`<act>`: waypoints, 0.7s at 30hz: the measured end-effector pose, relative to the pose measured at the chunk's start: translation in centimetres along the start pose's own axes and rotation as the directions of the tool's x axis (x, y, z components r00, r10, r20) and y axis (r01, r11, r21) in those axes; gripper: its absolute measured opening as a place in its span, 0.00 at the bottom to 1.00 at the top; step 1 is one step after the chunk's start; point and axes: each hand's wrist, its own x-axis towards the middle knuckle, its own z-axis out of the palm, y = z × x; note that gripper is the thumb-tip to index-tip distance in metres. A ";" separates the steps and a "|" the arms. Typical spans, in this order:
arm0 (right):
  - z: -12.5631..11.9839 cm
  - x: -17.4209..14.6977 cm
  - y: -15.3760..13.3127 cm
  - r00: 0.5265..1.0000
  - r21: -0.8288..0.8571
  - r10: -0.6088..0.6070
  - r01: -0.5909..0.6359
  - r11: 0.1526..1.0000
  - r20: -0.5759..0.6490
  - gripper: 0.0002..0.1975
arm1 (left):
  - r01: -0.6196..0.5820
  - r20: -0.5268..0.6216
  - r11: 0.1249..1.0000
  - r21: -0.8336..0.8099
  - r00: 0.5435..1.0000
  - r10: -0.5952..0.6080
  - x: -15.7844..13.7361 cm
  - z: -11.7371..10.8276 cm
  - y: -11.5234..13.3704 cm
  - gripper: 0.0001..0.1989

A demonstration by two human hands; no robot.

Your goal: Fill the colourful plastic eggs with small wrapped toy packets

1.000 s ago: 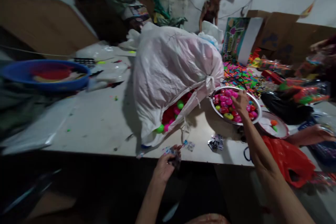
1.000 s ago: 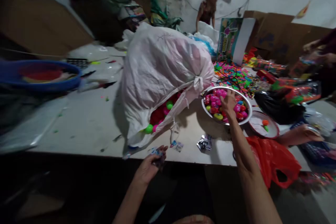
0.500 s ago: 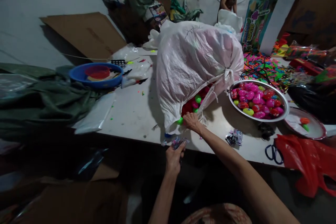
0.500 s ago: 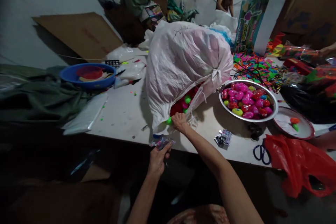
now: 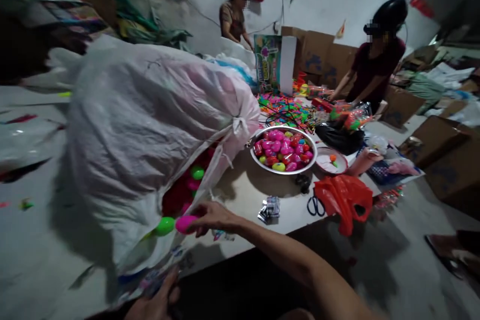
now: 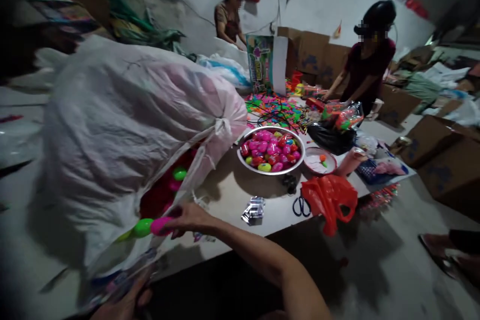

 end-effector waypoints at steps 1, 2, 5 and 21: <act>-0.7 -1.6 0.2 0.998 0.171 0.015 -0.026 0.985 0.066 0.16 | -0.007 0.014 1.000 0.018 1.000 0.007 -0.3 0.2 0.2 0.19; -1.3 -3.4 0.3 0.994 0.311 0.031 -0.063 0.948 0.104 0.16 | -0.017 0.034 0.999 0.038 0.999 0.015 -0.9 0.5 0.4 0.19; -2.6 -8.2 0.7 0.989 0.578 0.087 -0.142 0.804 0.122 0.17 | -0.023 0.124 0.991 0.130 0.992 0.006 -3.1 1.5 1.0 0.19; -1.0 -12.3 1.4 0.990 0.506 0.074 -0.003 0.863 -0.120 0.15 | 0.044 0.209 0.999 -0.016 0.977 -0.040 -4.4 1.6 -0.5 0.21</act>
